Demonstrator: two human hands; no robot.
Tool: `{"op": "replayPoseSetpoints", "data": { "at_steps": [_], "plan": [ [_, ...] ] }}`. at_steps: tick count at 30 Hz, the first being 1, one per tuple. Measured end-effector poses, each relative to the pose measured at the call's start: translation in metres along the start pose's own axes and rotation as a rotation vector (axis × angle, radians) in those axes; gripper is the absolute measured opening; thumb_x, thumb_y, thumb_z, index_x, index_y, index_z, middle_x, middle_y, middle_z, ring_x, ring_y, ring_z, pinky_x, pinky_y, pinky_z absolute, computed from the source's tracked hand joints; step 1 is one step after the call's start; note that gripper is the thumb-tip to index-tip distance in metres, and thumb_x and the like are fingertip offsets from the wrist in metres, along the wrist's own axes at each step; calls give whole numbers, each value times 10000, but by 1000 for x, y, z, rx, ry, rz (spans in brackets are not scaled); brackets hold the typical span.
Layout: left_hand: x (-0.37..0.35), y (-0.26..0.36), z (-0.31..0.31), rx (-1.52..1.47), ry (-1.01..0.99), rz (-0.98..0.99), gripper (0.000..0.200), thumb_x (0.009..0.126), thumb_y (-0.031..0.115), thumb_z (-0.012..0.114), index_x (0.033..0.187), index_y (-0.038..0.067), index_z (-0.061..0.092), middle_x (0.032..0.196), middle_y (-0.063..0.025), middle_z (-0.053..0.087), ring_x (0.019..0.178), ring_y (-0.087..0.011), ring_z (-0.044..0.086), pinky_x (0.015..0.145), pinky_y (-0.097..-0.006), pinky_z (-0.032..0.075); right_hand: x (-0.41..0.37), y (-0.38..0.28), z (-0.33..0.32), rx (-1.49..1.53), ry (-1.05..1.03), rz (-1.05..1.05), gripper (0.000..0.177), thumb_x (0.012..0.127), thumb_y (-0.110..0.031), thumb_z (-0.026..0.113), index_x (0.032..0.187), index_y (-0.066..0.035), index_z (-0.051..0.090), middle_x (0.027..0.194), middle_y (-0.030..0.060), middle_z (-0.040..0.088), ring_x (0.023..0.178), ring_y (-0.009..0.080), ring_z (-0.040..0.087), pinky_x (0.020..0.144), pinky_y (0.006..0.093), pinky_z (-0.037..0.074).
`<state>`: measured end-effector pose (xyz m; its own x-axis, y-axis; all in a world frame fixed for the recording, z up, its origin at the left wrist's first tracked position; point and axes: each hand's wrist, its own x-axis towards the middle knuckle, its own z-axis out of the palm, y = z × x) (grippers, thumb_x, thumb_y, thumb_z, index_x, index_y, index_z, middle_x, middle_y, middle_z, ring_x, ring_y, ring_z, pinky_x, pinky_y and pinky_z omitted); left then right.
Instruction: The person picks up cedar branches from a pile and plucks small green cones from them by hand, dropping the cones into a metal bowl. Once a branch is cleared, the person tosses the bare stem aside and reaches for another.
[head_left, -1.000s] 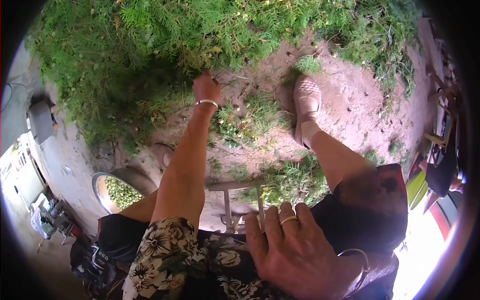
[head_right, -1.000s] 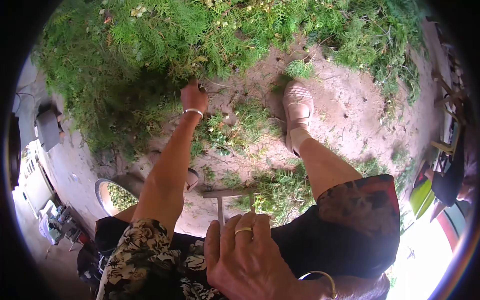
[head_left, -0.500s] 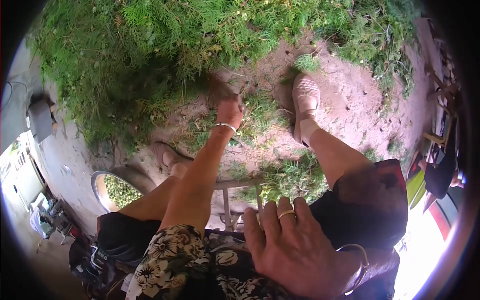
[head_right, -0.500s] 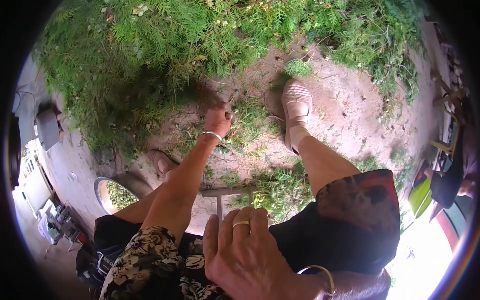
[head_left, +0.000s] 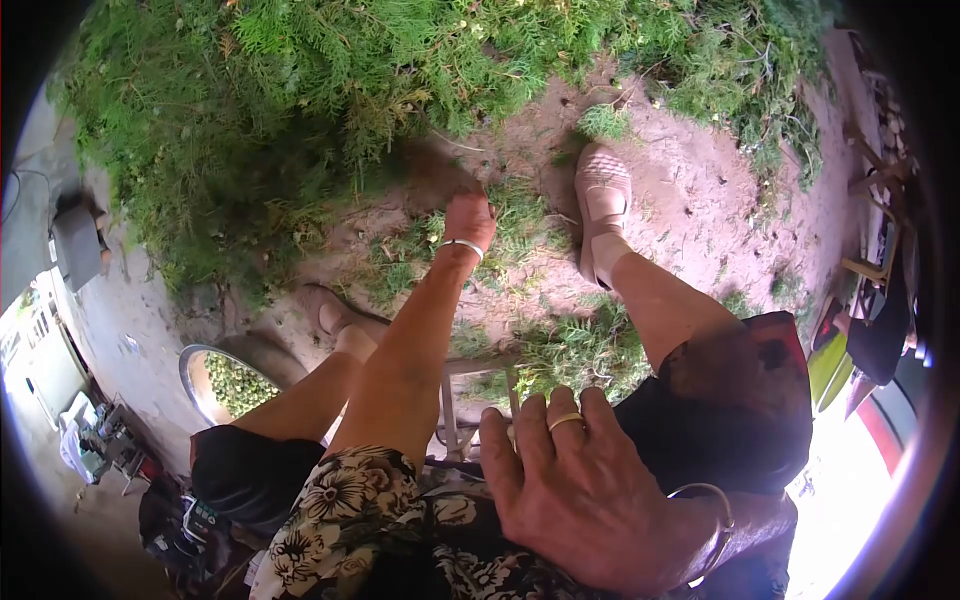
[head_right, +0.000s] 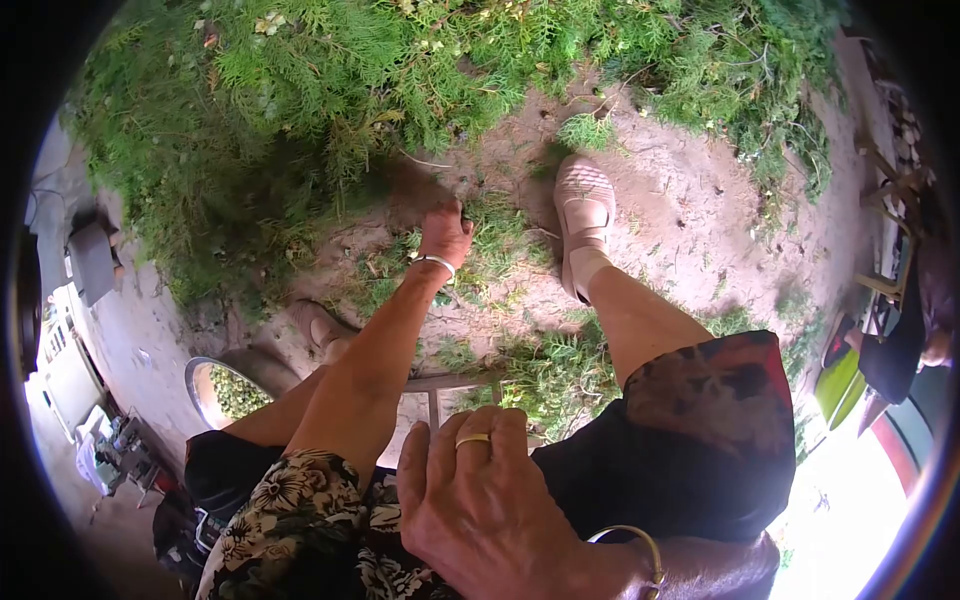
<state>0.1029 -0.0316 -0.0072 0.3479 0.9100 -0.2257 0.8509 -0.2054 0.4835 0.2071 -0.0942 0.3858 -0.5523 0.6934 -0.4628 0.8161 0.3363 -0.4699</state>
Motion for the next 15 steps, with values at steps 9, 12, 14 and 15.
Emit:
{"op": "replayPoseSetpoints", "data": {
  "at_steps": [9,12,14,15],
  "plan": [
    [-25,-10,-93,-1306,-341,-520,116,757,65,641,809,-34,612,690,-76,612,569,-126,580,411,-279,460,-2,-12,-14,-95,-166,39,410,869,-191,523,1208,35,475,1130,195,539,1061,340,516,930,474,401],
    [-39,-10,-96,-1428,-291,-614,101,746,55,652,774,-34,613,651,-64,608,534,-129,572,413,-280,452,-1,-9,-9,-90,-179,25,410,867,-190,523,1206,35,476,1125,192,538,1064,340,514,931,473,401],
    [-40,-19,-72,-1338,-294,-631,70,769,31,626,806,-28,620,669,-63,619,513,-142,567,419,-282,458,1,-4,-5,-24,-10,-42,323,788,-104,567,1070,53,574,925,223,591,903,339,589,813,470,474],
    [-42,-33,-41,-1038,-265,-473,95,764,58,644,820,-15,619,705,-72,633,554,-150,583,435,-299,460,2,-4,-4,-53,4,-45,324,784,-101,566,1068,54,575,919,219,591,902,337,587,810,465,474]
  ]
}}
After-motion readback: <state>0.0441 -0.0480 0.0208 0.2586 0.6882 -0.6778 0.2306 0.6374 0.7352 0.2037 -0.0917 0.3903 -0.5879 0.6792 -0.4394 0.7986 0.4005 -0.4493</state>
